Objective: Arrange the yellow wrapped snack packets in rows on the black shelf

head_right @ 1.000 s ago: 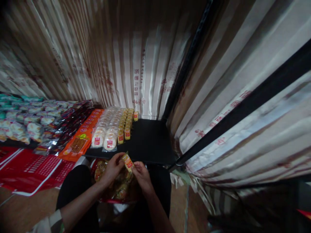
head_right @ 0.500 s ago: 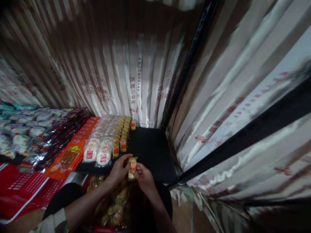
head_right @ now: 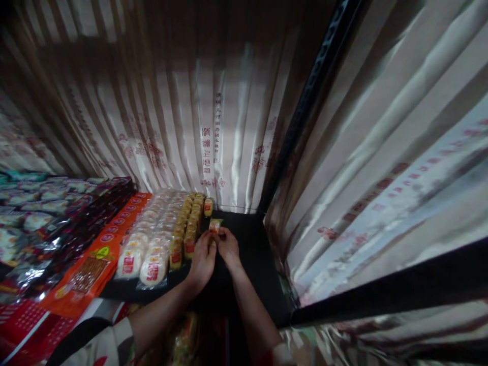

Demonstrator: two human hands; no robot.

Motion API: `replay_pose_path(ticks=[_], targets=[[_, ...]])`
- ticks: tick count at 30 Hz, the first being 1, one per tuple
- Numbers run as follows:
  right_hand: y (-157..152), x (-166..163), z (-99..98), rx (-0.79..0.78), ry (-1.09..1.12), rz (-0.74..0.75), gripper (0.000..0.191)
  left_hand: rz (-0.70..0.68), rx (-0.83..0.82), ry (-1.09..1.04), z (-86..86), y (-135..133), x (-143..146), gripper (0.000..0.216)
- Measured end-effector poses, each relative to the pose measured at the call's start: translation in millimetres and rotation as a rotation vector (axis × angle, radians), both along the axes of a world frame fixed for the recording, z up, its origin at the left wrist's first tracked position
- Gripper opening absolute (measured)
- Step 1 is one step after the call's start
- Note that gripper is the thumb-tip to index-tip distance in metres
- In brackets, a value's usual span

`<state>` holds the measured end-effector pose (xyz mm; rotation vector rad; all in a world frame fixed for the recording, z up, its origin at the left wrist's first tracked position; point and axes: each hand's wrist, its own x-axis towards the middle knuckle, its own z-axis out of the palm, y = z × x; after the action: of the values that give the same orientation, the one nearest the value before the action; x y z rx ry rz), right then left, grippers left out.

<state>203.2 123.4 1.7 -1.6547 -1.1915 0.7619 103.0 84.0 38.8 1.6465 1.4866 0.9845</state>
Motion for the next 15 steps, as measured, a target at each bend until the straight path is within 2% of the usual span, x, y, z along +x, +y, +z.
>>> replay_pose_path(ticks=[5, 11, 15], targets=[[43, -2, 1.1, 0.004, -0.182, 0.007, 0.02, 0.052, -0.149, -0.119, 2.4, 30, 10, 0.046], [79, -5, 5.4, 0.046, -0.289, 0.065, 0.024, 0.105, -0.204, -0.175, 4.3, 55, 19, 0.049], [92, -8, 1.8, 0.003, -0.395, 0.088, 0.025, 0.139, -0.194, -0.177, -3.1, 69, 24, 0.048]])
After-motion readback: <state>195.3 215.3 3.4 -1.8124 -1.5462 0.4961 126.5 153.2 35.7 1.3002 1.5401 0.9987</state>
